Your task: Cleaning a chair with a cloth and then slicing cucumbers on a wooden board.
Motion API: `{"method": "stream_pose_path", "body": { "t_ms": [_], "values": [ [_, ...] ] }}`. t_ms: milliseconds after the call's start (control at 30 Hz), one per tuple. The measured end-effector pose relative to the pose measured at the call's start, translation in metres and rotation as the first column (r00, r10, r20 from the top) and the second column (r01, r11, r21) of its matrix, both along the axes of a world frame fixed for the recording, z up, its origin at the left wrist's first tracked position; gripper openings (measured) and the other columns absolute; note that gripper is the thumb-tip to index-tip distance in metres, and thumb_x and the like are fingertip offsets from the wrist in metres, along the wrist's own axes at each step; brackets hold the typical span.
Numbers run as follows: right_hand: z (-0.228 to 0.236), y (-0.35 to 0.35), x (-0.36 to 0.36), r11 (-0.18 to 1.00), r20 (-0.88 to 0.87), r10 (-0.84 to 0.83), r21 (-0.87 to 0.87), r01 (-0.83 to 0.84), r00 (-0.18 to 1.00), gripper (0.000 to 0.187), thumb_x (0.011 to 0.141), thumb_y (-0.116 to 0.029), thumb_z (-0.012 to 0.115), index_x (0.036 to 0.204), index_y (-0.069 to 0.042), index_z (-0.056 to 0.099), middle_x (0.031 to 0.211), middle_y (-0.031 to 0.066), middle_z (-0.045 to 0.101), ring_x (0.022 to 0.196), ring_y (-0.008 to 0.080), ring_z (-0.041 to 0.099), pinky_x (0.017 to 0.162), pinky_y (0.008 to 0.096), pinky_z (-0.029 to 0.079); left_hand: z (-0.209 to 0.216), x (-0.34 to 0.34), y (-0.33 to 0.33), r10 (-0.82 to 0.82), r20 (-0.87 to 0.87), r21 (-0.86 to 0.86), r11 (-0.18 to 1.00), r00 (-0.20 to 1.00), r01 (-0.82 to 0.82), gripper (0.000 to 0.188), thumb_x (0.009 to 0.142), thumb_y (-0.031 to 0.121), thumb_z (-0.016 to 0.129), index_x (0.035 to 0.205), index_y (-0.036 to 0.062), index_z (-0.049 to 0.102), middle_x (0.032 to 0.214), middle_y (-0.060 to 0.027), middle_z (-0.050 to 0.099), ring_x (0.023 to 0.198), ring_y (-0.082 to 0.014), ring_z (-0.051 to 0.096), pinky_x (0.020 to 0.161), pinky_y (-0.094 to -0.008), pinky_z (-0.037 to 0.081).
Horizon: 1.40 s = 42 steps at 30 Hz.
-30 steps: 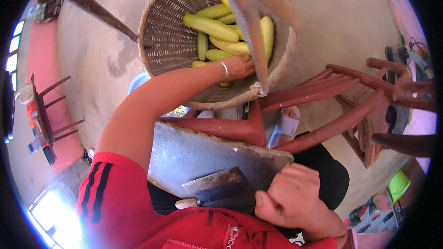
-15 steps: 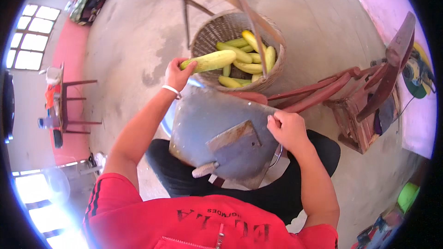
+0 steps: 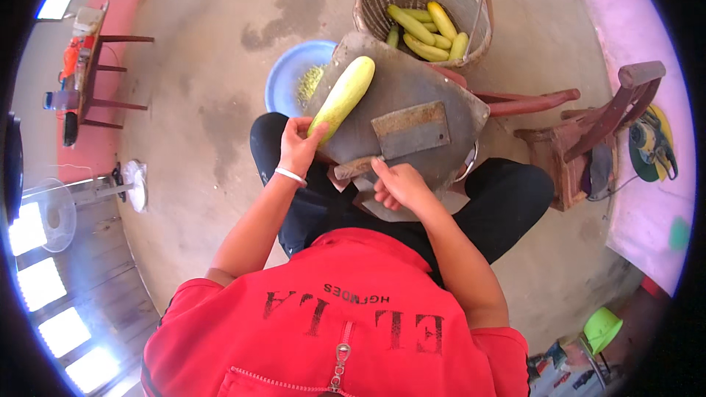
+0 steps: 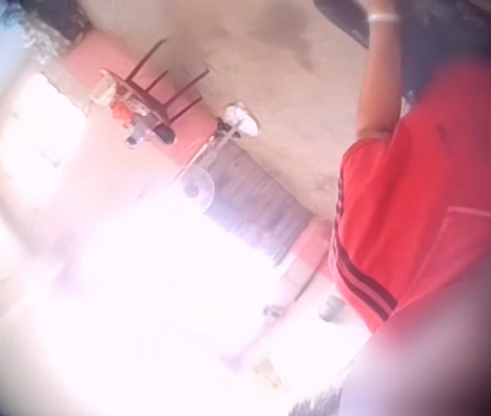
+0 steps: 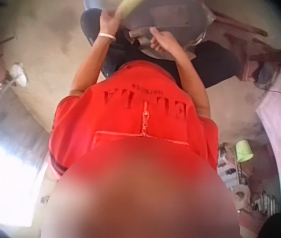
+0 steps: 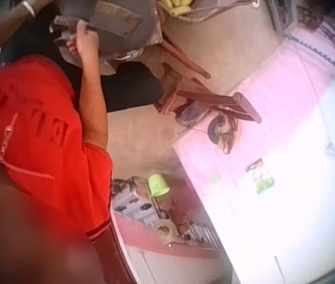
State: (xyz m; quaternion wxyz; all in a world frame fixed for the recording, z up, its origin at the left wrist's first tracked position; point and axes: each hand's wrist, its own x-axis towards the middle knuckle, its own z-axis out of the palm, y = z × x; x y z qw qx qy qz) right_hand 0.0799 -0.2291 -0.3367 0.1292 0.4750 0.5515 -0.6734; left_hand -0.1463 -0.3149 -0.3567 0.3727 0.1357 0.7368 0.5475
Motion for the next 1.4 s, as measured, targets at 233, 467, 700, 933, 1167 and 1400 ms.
{"method": "stream_pose_path", "body": {
  "t_ms": [233, 467, 700, 933, 1167, 1400],
  "values": [
    [-0.017, 0.004, -0.031, 0.981, 0.21, -0.131, -0.112, 0.157, 0.969, 0.085, 0.086, -0.076, 0.04, 0.085, 0.005, 0.065, 0.073, 0.014, 0.068, 0.047, 0.0164, 0.057, 0.045, 0.0297, 0.05, 0.007, 0.011, -0.012, -0.418, -0.631, -0.283, 0.908, 0.654, 0.308, 0.054, 0.073, 0.028, 0.08, 0.115, 0.0017, 0.058, 0.103, -0.0169, 0.058, 0.096, -0.0319, 0.06, 0.084, -0.039, 0.05],
    [-0.009, -0.005, -0.03, 0.986, 0.312, -0.157, 0.004, 0.164, 0.937, 0.059, 0.088, -0.051, 0.044, 0.086, 0.004, 0.067, 0.071, 0.0122, 0.069, 0.049, 0.0159, 0.057, 0.048, 0.0298, 0.05, -0.002, 0.011, -0.015, -0.403, -0.665, -0.204, 0.908, 0.628, 0.366, 0.056, 0.076, 0.033, 0.077, 0.118, 0.0017, 0.058, 0.108, -0.0182, 0.057, 0.099, -0.0359, 0.059, 0.085, -0.0414, 0.05],
    [-0.006, -0.054, 0.05, 0.786, -0.105, -0.613, 0.022, 0.618, 0.783, 0.042, 0.089, -0.033, 0.052, 0.112, 0.0, 0.064, 0.091, 0.0128, 0.07, 0.062, 0.0192, 0.064, 0.055, 0.0338, 0.054, 0.003, 0.009, -0.024, -0.356, -0.687, -0.102, 0.91, 0.633, 0.401, 0.052, 0.07, 0.021, 0.081, 0.111, 0.0028, 0.056, 0.103, -0.0162, 0.055, 0.096, -0.033, 0.06, 0.084, -0.0402, 0.051],
    [0.028, -0.059, 0.08, 0.607, -0.165, -0.794, -0.161, 0.778, 0.585, 0.025, 0.1, -0.028, 0.049, 0.085, -0.008, 0.048, 0.067, 0.0034, 0.054, 0.047, 0.0116, 0.05, 0.044, 0.0282, 0.044, 0.006, 0.013, -0.03, -0.427, -0.68, -0.105, 0.861, 0.595, 0.498, 0.051, 0.069, 0.016, 0.08, 0.111, 0.0035, 0.054, 0.105, -0.0162, 0.054, 0.099, -0.0351, 0.058, 0.087, -0.0404, 0.05],
    [0.05, -0.027, 0.058, 0.615, -0.25, -0.471, 0.595, 0.518, 0.846, 0.02, 0.095, -0.018, 0.055, 0.103, 0.0, 0.061, 0.065, 0.0074, 0.061, 0.053, 0.0129, 0.057, 0.051, 0.0272, 0.046, 0.002, 0.02, -0.029, -0.441, -0.783, -0.115, 0.796, 0.439, 0.594, 0.053, 0.072, 0.019, 0.079, 0.117, 0.0051, 0.054, 0.11, -0.0165, 0.058, 0.103, -0.0361, 0.057, 0.091, -0.0416, 0.048],
    [0.056, -0.015, 0.043, 0.46, -0.15, -0.305, 0.841, 0.283, 0.94, 0.025, 0.09, -0.021, 0.061, 0.104, 0.0, 0.065, 0.065, 0.0175, 0.06, 0.057, 0.0286, 0.06, 0.059, 0.0364, 0.047, -0.002, 0.033, -0.029, -0.519, -0.761, -0.203, 0.76, 0.388, 0.618, 0.058, 0.078, 0.032, 0.075, 0.125, 0.0049, 0.055, 0.11, -0.016, 0.059, 0.103, -0.0352, 0.059, 0.09, -0.0411, 0.049]
  ]
}}
